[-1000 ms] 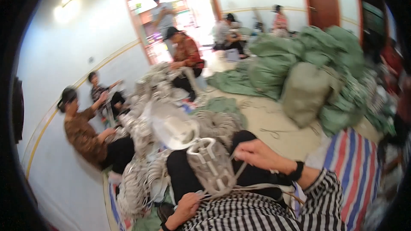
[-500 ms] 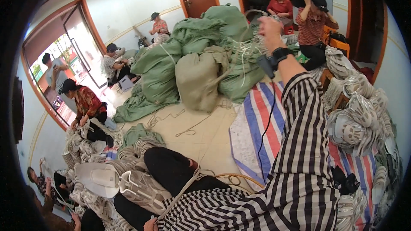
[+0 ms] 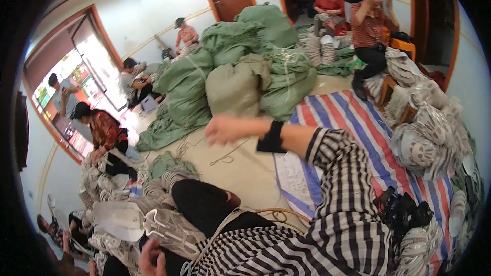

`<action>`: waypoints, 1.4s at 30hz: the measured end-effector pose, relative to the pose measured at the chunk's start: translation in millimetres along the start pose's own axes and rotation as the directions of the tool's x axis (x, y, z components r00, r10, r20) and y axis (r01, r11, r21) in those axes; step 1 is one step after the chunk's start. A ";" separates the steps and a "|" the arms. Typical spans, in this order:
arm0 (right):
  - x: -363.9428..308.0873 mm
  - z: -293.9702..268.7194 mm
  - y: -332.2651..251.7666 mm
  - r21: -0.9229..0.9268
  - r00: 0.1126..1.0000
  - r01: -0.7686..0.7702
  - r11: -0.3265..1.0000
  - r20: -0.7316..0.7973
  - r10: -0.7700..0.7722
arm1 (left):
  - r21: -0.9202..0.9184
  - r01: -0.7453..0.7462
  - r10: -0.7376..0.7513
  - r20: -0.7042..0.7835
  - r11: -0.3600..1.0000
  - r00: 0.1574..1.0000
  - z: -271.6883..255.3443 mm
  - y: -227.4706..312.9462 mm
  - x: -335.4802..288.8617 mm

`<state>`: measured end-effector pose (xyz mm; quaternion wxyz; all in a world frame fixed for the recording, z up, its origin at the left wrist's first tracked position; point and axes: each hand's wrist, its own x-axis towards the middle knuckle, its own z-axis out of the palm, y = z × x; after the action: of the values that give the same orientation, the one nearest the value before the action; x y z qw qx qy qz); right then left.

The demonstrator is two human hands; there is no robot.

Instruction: The recorder is lacing a shoe while sitting in a room with other workers who are also preparing shoe components.

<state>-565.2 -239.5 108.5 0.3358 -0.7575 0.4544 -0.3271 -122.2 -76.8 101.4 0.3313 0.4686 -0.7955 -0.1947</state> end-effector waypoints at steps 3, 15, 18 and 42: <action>37.7 118.6 -53.0 0.215 0.886 0.220 0.952 0.364 -0.287 | -0.124 -0.127 0.131 0.023 0.984 0.991 16.5 -7.8 41.9; 48.0 171.5 -106.9 0.153 0.693 0.385 0.910 0.603 -0.395 | -0.343 0.238 -0.175 0.205 0.909 0.963 -17.7 -45.1 19.9; 36.4 152.6 -90.8 -0.075 0.741 0.432 0.899 0.598 -0.306 | -0.064 0.025 -0.036 -0.166 0.998 0.986 -45.4 -51.4 3.3; 27.9 81.4 -6.1 -0.540 0.913 0.200 0.818 -0.201 -0.356 | -0.468 -0.035 -0.204 -0.451 0.883 0.869 -144.8 28.4 -58.4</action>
<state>-486.7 -245.4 73.1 0.0011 -0.8204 0.4522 -0.3498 -16.9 -11.9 200.9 0.6137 0.4453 -0.5943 -0.2681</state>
